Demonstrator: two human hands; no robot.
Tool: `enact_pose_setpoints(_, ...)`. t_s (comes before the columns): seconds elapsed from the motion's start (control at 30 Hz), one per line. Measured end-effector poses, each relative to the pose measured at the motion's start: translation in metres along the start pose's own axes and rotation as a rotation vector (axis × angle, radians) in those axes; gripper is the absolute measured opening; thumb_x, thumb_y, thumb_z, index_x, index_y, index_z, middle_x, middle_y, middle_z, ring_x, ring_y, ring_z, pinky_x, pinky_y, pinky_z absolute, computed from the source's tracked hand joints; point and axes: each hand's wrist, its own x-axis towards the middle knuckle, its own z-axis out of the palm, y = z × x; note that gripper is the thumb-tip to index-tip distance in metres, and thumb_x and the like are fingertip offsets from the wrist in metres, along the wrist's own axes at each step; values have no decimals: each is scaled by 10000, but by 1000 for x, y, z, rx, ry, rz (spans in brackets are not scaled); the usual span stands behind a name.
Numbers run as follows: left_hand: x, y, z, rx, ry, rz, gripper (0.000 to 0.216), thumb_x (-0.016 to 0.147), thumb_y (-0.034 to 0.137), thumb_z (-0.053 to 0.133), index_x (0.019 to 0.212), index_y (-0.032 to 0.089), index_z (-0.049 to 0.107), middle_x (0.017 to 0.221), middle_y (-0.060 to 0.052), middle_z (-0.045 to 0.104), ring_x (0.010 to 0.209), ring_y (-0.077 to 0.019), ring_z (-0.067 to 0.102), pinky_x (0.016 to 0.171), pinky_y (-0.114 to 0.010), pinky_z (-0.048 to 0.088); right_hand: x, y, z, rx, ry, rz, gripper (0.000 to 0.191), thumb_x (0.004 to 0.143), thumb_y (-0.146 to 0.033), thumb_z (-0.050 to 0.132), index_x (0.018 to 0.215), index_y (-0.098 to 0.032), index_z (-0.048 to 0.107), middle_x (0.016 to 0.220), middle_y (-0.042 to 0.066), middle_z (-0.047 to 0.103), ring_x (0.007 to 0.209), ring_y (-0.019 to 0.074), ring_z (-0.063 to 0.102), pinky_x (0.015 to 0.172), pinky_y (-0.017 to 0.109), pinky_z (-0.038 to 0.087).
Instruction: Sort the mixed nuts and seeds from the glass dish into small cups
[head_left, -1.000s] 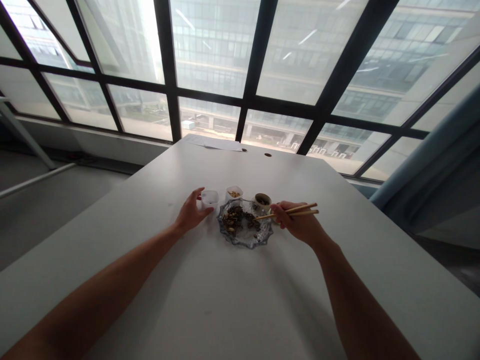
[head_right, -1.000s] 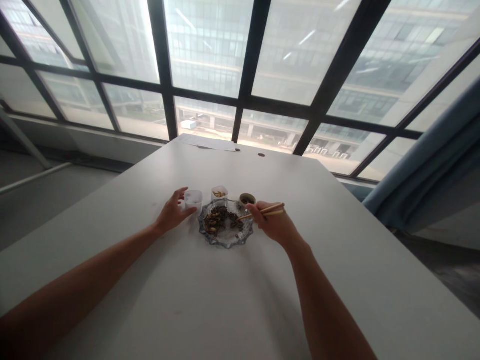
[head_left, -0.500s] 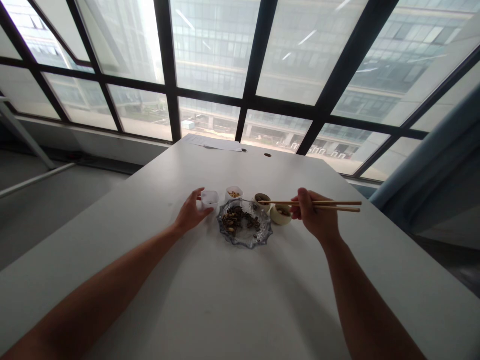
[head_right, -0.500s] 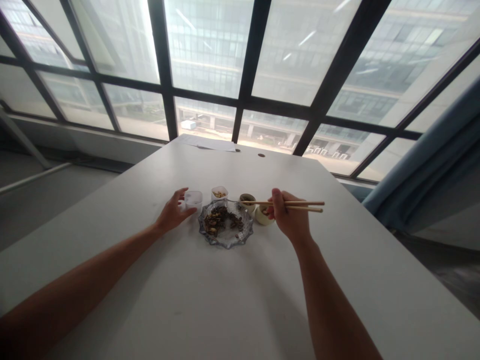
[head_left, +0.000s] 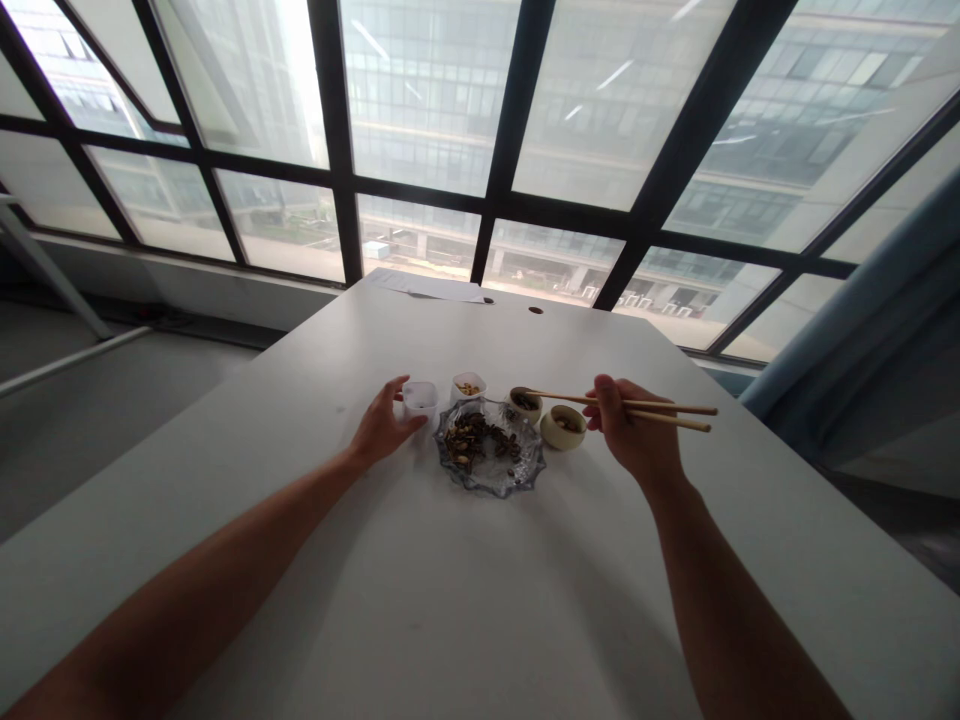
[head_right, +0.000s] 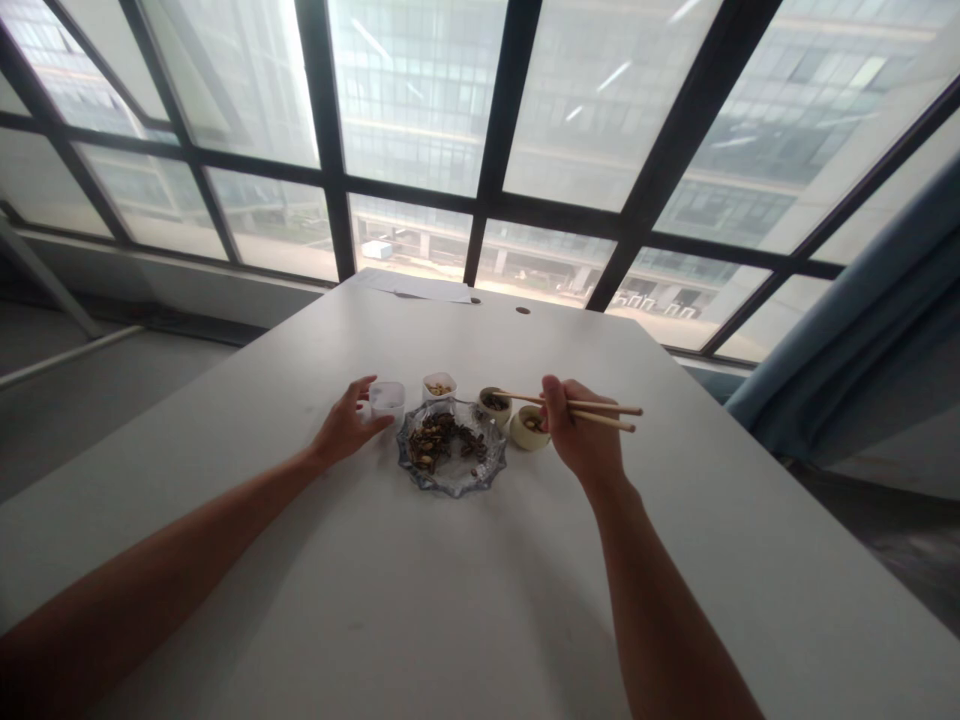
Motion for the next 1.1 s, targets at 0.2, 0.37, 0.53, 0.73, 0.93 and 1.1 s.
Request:
enact_pose_setpoints(0.2, 0, 1, -1, -11, 2, 0, 739, 713, 398, 778, 1356, 206, 469, 1223, -131, 649, 1018, -261, 664, 898, -449, 551, -5, -3, 2, 74, -382, 34, 657, 874, -768, 461, 645, -178, 638, 490, 46, 625, 382, 143, 558, 367, 241, 418)
enact_pose_setpoints(0.37, 0, 2, -1, -9, -4, -11, 740, 709, 396, 776, 1351, 194, 471, 1216, -134, 649, 1020, -260, 662, 897, -446, 549, -9, 2, 19, 42, -460, 31, 622, 898, -735, 454, 654, -187, 620, 502, 41, 624, 417, 149, 567, 403, 248, 422)
enact_pose_setpoints(0.53, 0, 3, -2, -12, -11, -17, 739, 712, 400, 774, 1350, 187, 467, 1212, -138, 651, 1019, -261, 662, 898, -447, 546, -13, 3, 33, 172, -446, -76, 505, 892, -651, 560, 687, -195, 638, 552, 34, 629, 510, 160, 589, 487, 263, 461)
enact_pose_setpoints(0.73, 0, 3, -2, -10, -21, -12, 748, 714, 404, 774, 1357, 188, 460, 1218, -140, 649, 1031, -266, 659, 902, -451, 545, -16, 6, 37, 240, -350, -10, 492, 913, -627, 548, 700, -193, 634, 593, 46, 648, 520, 163, 599, 496, 266, 480)
enact_pose_setpoints(0.93, 0, 2, -1, -12, -4, 0, 731, 715, 413, 774, 1347, 204, 471, 1205, -128, 656, 1008, -258, 666, 885, -436, 552, -21, 5, 50, 295, -468, 25, 515, 870, -682, 565, 696, -203, 644, 571, 30, 659, 454, 149, 608, 429, 245, 457)
enact_pose_setpoints(1.1, 0, 1, -1, -20, -9, -3, 734, 713, 421, 771, 1349, 206, 476, 1198, -122, 657, 1010, -255, 662, 883, -430, 551, -19, 0, 44, 370, -374, 89, 566, 863, -716, 542, 712, -186, 672, 578, 52, 688, 435, 147, 595, 418, 251, 470)
